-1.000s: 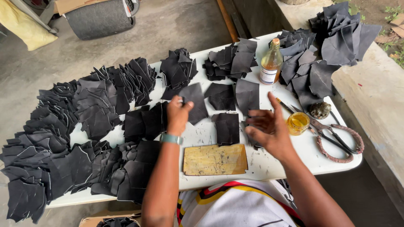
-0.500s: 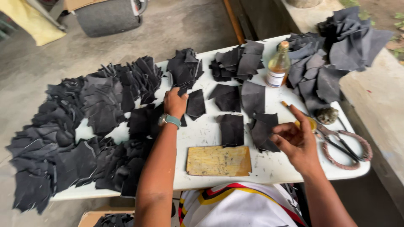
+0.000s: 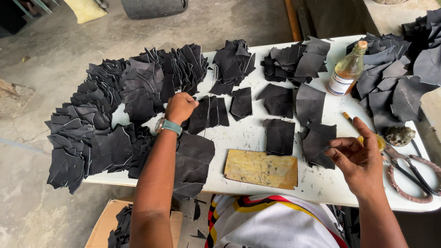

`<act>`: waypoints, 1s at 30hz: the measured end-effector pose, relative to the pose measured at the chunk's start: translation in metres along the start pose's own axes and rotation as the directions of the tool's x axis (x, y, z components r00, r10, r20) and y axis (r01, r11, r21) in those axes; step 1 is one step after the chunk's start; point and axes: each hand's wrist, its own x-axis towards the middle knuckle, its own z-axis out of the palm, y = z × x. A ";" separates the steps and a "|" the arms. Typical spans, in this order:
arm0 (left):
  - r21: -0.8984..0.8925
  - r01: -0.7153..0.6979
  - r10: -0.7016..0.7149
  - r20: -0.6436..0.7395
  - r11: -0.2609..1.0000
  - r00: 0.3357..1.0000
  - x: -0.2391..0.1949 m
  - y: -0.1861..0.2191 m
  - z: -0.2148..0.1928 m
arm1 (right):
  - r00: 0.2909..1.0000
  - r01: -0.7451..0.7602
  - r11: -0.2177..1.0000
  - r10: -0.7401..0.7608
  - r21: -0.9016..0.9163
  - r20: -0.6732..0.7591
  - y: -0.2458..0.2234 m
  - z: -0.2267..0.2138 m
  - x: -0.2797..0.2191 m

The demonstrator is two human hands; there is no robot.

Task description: The person applies a yellow adhesive from a jar onto the edges of small black rubber pieces using a brush. They then press the coated edges together to bond the pieces and place the finished items on a white table.

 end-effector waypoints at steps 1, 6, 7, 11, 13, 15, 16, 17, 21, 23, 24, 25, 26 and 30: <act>0.005 0.010 -0.010 0.001 1.000 1.000 -0.004 0.004 0.003 | 1.000 0.007 1.000 -0.007 -0.009 0.004 0.000 0.001 0.001; 0.248 0.009 -0.040 0.116 0.969 0.992 -0.021 0.018 0.029 | 1.000 -0.005 1.000 0.005 -0.015 0.012 0.000 0.002 -0.002; 0.303 -0.023 -0.010 0.108 0.953 0.994 -0.022 0.017 0.034 | 1.000 -0.013 1.000 0.013 -0.024 0.007 0.000 0.001 -0.004; 0.129 0.088 -0.116 0.228 0.988 0.967 -0.010 -0.008 0.027 | 1.000 -0.004 0.999 0.004 -0.049 0.013 0.001 -0.002 -0.003; 0.076 0.055 -0.067 0.174 0.996 0.983 -0.008 -0.017 0.029 | 0.999 -0.036 0.998 0.036 -0.052 -0.004 0.003 -0.002 -0.002; 0.074 0.033 -0.043 0.135 0.997 0.990 -0.008 -0.026 0.034 | 0.998 -0.065 0.997 0.065 -0.036 -0.007 0.004 -0.001 -0.003; 0.070 0.022 -0.030 0.115 0.997 0.993 -0.006 -0.028 0.037 | 0.997 -0.071 0.997 0.071 -0.020 0.001 0.003 0.000 -0.003; 0.076 0.004 -0.012 0.101 0.997 0.995 -0.002 -0.028 0.038 | 0.997 -0.076 0.997 0.076 -0.004 0.008 0.003 0.000 -0.003; 0.123 0.002 -0.003 0.009 0.992 1.000 0.001 -0.026 0.027 | 0.994 -0.112 0.993 0.111 -0.038 -0.014 0.002 0.000 -0.002; 0.206 -0.034 0.050 -0.073 0.978 0.996 -0.001 -0.018 0.014 | 0.993 -0.117 0.991 0.116 -0.068 -0.023 0.001 0.000 -0.002; 0.272 -0.078 0.115 -0.124 0.959 0.986 -0.001 -0.013 0.002 | 0.993 -0.112 0.991 0.109 -0.076 -0.043 0.002 -0.001 -0.002; 0.339 -0.116 0.183 -0.170 0.933 0.968 -0.005 -0.004 -0.009 | 0.993 -0.107 0.991 0.102 -0.085 -0.063 0.002 -0.001 -0.003; 0.316 -0.134 0.196 -0.173 0.939 0.965 -0.011 0.006 -0.018 | 0.992 -0.103 0.990 0.095 -0.094 -0.085 0.003 0.000 -0.004; 0.191 -0.384 0.423 -0.247 0.903 0.872 -0.056 0.061 -0.042 | 0.996 -0.062 0.994 0.067 0.092 -0.060 0.005 0.009 -0.002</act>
